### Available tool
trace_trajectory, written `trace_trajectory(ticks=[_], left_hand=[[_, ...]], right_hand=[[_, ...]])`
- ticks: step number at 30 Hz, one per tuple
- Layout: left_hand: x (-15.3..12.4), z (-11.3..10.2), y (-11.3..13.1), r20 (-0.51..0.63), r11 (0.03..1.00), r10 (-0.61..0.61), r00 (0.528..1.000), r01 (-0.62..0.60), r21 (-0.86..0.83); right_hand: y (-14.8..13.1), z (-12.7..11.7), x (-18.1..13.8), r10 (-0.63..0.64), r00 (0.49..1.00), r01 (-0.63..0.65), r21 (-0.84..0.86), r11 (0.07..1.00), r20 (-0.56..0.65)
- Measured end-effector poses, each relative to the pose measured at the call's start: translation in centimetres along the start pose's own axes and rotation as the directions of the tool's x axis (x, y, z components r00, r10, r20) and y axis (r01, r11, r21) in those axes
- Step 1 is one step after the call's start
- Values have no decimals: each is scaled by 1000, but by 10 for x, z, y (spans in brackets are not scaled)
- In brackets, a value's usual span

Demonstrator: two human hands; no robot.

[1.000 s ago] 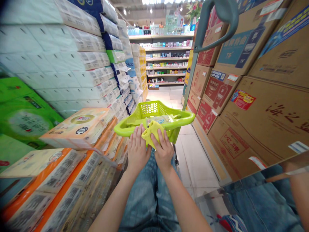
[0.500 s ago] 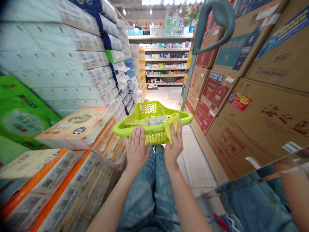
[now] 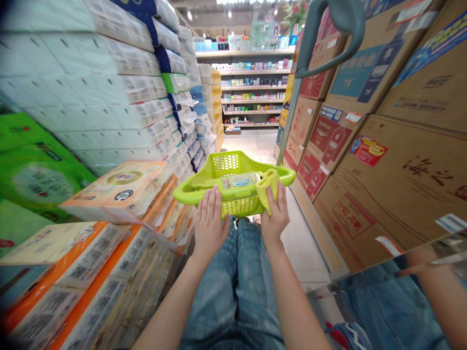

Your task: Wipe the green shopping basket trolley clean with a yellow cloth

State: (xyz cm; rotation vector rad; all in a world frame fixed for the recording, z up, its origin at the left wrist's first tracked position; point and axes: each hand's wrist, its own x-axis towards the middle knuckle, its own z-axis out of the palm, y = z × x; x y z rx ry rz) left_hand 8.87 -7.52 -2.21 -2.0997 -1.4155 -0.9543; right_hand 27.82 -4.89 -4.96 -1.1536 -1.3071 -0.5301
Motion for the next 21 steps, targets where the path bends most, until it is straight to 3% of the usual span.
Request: trace_trajectory(ticks=[3,5,7,11,14,16,21], left_hand=[[0,1,1,-8,1000,-4,1000,4,-7],[0,1,1,-7,1000,-3,1000,3,-9],[0,2,0,-7,1000,1,1000,-1,-8],[-1,1,-2,-16,1000,8,1000,-8,-19],[-1,-1,-3,1,1000,16,1000,-16,-20],[-1,-1,-3,17,1000,16,1000,-15,-16],[-1,-1,-1,11,1000,4,1000,-3,-26]], right_hand=[[-2,-2,6,157,987,-157,9,988,-41],[-17,0,2,182,983,-182,6,983,-2],[-38,3,-8,127,988,-128,9,992,85],[-65,10,-28,-105,972,97,51,994,209],[-53,10,-27,-197,961,198,16,980,196],[-35,7,-19,-189,970,194,-15,981,151],[-12,5,-4,89,996,-89,9,996,-29]])
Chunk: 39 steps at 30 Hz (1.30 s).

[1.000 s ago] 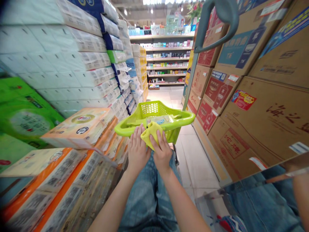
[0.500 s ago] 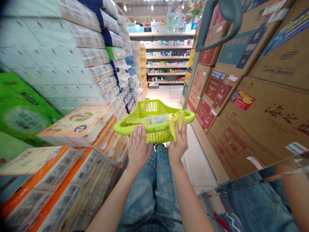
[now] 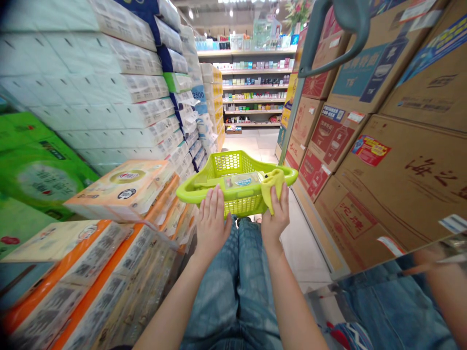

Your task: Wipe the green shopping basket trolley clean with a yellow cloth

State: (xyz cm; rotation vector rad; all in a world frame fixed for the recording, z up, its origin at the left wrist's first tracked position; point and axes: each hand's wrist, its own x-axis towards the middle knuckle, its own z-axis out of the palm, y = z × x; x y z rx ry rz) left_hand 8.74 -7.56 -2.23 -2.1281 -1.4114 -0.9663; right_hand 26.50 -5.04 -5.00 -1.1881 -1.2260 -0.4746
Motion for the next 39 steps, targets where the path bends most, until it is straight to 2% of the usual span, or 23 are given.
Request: trace_trajectory(ticks=[3,5,8,10,13,15,18,20,22,24,27,31,33,36,39], left_hand=[[0,0,0,0,1000,0,1000,0,-1],[0,0,0,0,1000,2,1000,-2,1],[-1,0,-2,-9,1000,5,1000,-5,0],[-1,0,-2,-2,1000,4,1000,-4,-1],[0,-1,-1,16,1000,0,1000,0,-1],[1,-1,0,12,1000,-1,1000,1,-1],[2,-1,2,2,1000,-3,1000,3,-5],[2,-1,2,0,1000,-8,1000,8,-10],[1,1,1,0,1000,-7,1000,7,-12],[0,2,0,-1,1000,-1,1000,1,-17],[-2,4,-2,-7,1000,4,1000,-4,-27],[-1,3,-3,9,999,9,1000,-9,-36],[0,2,-2,17,1000,8,1000,-8,-29],[0,2,0,18,1000,0,1000,0,-14],[0,2,1,11,1000,-6,1000,6,-13]], right_hand=[[-16,4,-8,64,998,-64,0,998,20],[-32,8,-19,-17,995,17,1,1000,99],[-45,11,-31,-205,961,203,31,979,187],[-41,9,-31,-282,937,283,25,959,207],[-18,4,-20,-308,928,323,-44,945,210],[0,0,-9,-259,954,274,-88,958,153],[13,-1,3,-98,995,99,-87,991,12],[5,2,4,-2,999,0,-57,998,-34],[-13,6,-3,21,1000,-22,-25,999,-6],[-33,10,-14,-51,995,50,11,999,81],[-50,13,-27,-229,956,221,64,973,184],[-32,8,-23,-312,923,316,18,949,224],[-15,4,-14,-285,938,293,-10,956,196],[5,2,-2,-138,989,139,-16,990,46],[5,4,3,17,999,-18,-11,1000,-49]])
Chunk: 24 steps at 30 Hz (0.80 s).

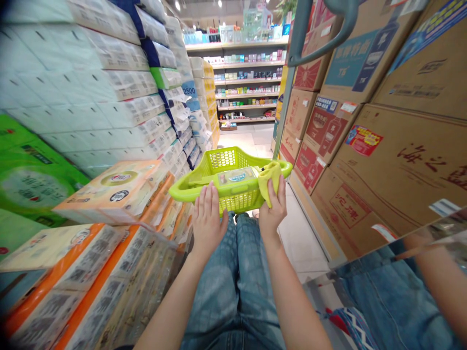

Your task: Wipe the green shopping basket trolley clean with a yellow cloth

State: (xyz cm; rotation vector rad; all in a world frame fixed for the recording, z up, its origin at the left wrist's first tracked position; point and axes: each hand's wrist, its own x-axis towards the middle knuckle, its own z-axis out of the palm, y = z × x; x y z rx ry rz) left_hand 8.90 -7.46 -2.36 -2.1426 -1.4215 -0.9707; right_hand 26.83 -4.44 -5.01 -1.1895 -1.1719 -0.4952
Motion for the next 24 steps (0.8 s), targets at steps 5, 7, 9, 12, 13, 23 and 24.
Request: trace_trajectory(ticks=[5,7,9,12,13,23,24], left_hand=[[-1,1,-2,-7,1000,-2,1000,2,-17],[-2,2,-3,-5,1000,1,1000,-1,-21],[-2,1,-3,-1,1000,2,1000,-2,-21],[-1,0,-3,7,1000,10,1000,-10,-18],[-1,0,-3,7,1000,12,1000,-12,-16],[-1,2,0,-7,1000,-10,1000,10,-9],[-1,2,0,-9,1000,-13,1000,13,-11]], right_hand=[[-41,5,-21,1,990,-2,5,1000,141],[-53,6,-32,-112,969,111,20,994,221],[-55,5,-36,-217,945,214,36,976,247],[-37,3,-28,-282,930,282,35,959,238],[-28,1,-22,-268,938,270,22,963,222],[-11,-12,9,11,993,-6,-43,999,114],[-23,-11,3,-7,988,11,-30,999,153]])
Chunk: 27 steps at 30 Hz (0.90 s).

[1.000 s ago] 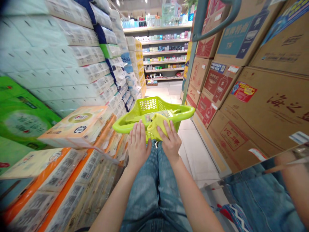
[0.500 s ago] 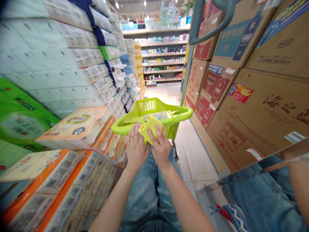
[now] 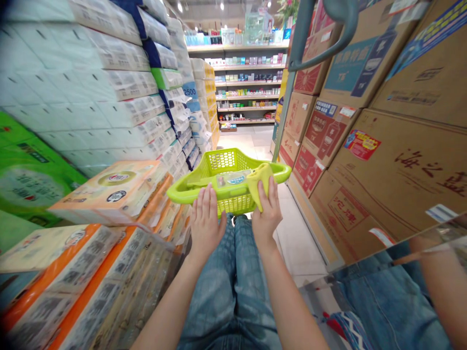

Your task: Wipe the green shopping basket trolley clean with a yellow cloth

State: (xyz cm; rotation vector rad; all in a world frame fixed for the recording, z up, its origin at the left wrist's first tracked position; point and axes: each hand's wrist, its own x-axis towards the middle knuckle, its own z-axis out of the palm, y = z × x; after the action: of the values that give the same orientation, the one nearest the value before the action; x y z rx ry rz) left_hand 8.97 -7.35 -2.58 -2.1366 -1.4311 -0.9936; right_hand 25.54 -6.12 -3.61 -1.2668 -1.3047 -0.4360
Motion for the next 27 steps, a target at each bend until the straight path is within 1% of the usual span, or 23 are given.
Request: trace_trajectory(ticks=[2,4,5,7,10,14,15,16,18,20,23,25,27], left_hand=[[0,0,0,-6,1000,4,1000,-4,-5],[-1,-1,-1,-9,1000,19,1000,-19,-7],[-1,-2,-2,-7,1000,26,1000,-26,-5],[-1,-3,-3,2,999,32,999,-32,-3],[0,-5,-4,12,999,34,999,-34,1],[1,-5,-2,2,999,31,1000,-31,14],[1,-4,-1,-3,999,27,1000,-27,17],[1,-4,0,-8,1000,23,1000,-23,21],[1,-4,1,-10,999,16,1000,-16,28],[1,-3,1,-12,999,15,1000,-15,29],[0,-1,0,-17,1000,24,1000,-24,18],[-1,0,-1,-29,1000,21,999,-20,6],[-1,0,-3,-45,1000,12,999,-12,-7]], right_hand=[[-24,5,-14,-77,994,75,28,997,81],[-40,10,-25,-176,975,169,61,984,139],[-44,12,-28,-218,964,209,71,975,150],[-42,13,-29,-274,950,266,67,962,150],[-17,9,-18,-288,952,288,7,957,103],[29,-6,13,-160,987,160,-73,984,1],[39,-12,23,-133,991,133,-86,987,9],[49,-18,33,-115,992,119,-96,988,42],[64,-31,54,-106,981,125,-110,986,166],[75,-41,77,-124,940,167,-113,979,317],[84,-48,109,-184,850,265,-99,959,494],[85,-47,125,-207,790,302,-73,951,577],[83,-45,134,-203,751,293,-42,955,628]])
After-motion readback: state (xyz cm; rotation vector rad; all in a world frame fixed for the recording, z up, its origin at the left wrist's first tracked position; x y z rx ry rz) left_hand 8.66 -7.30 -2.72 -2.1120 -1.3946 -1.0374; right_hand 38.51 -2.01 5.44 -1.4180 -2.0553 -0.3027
